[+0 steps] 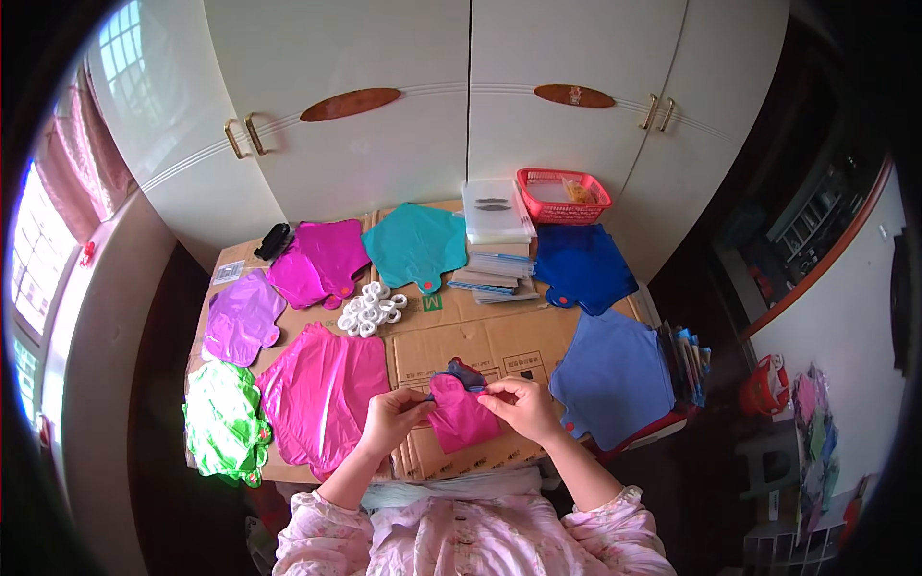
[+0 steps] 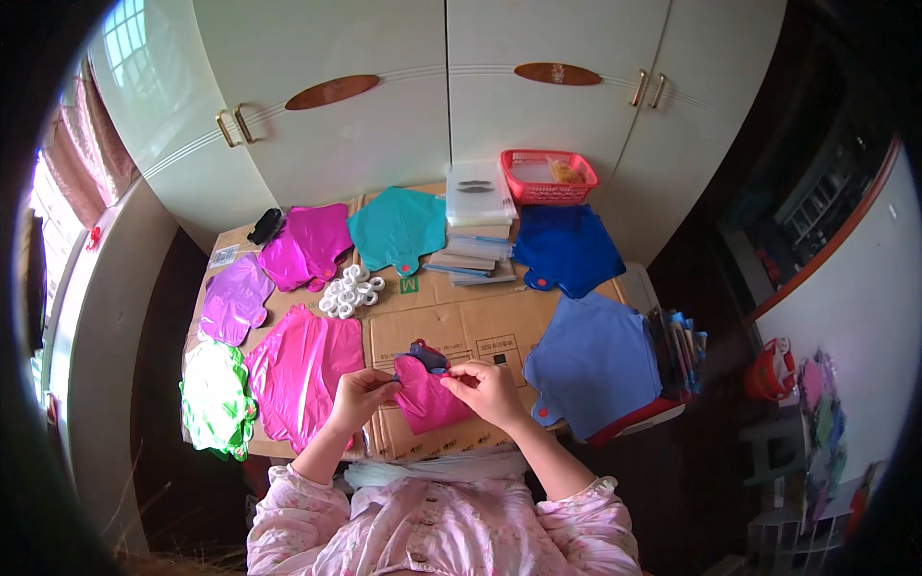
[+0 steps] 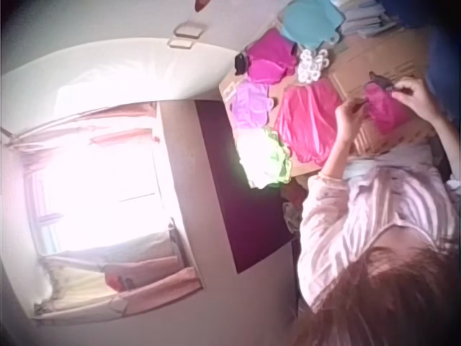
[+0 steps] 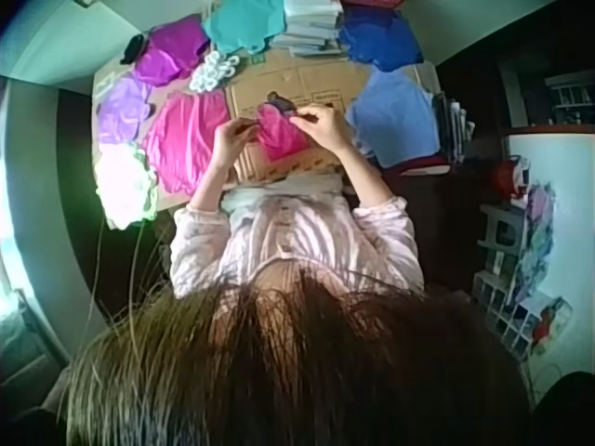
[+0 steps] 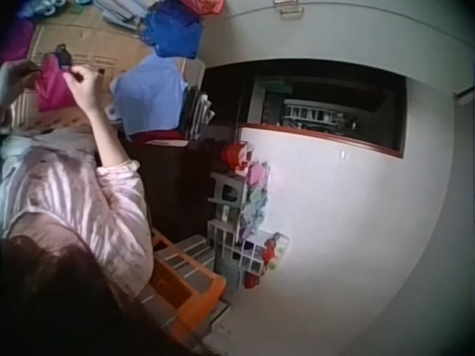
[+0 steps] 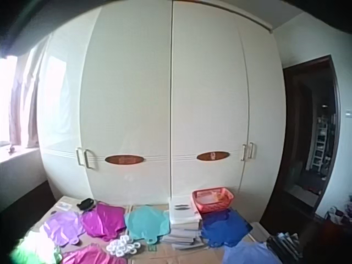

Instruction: Packaging various colorful plastic components into individual plastic bags at a workbench.

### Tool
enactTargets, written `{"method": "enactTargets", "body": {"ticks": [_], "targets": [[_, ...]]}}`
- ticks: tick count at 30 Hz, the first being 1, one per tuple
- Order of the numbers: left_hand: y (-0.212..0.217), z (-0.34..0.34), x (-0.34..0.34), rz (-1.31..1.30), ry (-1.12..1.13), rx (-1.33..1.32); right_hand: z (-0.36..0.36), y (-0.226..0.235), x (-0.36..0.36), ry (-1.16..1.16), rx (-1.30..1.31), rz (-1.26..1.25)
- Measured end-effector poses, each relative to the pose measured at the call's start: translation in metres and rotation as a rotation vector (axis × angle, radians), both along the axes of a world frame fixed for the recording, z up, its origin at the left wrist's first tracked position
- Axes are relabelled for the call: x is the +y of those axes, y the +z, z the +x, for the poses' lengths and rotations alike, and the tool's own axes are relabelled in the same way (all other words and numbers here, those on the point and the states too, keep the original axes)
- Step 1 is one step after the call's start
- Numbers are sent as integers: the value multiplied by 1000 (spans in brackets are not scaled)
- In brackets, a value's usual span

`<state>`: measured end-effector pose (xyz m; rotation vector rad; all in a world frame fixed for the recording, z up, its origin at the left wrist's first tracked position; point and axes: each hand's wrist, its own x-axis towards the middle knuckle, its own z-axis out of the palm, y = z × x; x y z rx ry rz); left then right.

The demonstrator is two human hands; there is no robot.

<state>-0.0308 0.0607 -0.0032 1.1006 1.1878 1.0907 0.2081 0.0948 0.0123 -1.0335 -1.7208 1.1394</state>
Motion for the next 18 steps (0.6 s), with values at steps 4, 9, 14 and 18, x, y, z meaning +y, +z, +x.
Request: {"method": "enactTargets", "body": {"ticks": [4, 9, 14, 18], "targets": [[-6, -1, 3, 10, -23, 8, -2, -13, 4, -15, 153, -99], [-9, -3, 13, -96, -61, 28, -3, -8, 14, 14, 197, -377], [-4, 0, 36, -201, -92, 146, 3, -18, 57, 261, -18, -499], [-4, -3, 50, -159, -92, 441, -1, -25, 79, 226, -260, -337]]}}
